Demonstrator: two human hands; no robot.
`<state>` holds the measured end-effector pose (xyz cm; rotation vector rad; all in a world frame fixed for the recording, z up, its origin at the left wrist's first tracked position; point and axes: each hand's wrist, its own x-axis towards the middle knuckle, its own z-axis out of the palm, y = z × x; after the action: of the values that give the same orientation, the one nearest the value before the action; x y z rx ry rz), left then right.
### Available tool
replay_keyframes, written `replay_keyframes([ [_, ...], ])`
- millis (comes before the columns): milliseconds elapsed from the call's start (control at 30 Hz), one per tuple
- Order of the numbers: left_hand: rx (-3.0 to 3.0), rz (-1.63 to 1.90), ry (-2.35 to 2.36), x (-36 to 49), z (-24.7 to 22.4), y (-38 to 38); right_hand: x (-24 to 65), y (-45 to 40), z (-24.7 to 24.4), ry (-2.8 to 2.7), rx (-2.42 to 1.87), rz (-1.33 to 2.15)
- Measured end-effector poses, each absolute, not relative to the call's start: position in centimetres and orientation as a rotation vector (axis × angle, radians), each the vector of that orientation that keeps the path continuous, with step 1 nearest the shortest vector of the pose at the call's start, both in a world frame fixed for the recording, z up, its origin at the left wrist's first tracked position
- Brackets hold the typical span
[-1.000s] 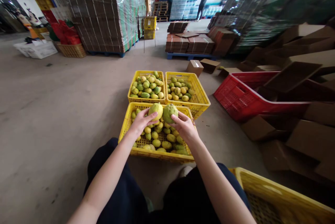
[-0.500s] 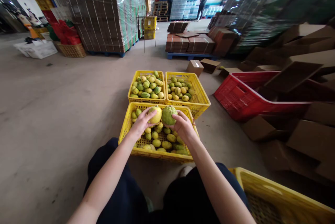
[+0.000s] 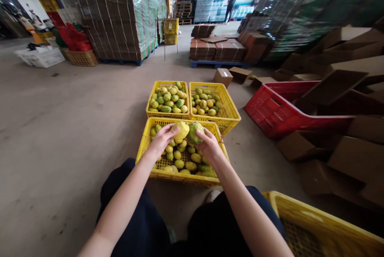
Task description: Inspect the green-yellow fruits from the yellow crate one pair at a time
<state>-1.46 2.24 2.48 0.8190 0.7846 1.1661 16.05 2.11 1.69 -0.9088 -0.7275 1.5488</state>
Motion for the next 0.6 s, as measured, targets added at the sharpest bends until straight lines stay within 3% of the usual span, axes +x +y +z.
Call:
replay_keyframes([
  [600,0.842,1.026,1.013,-0.7,2.7,1.8,16.3,2.7,1.2,-0.649,-0.834,1.793],
])
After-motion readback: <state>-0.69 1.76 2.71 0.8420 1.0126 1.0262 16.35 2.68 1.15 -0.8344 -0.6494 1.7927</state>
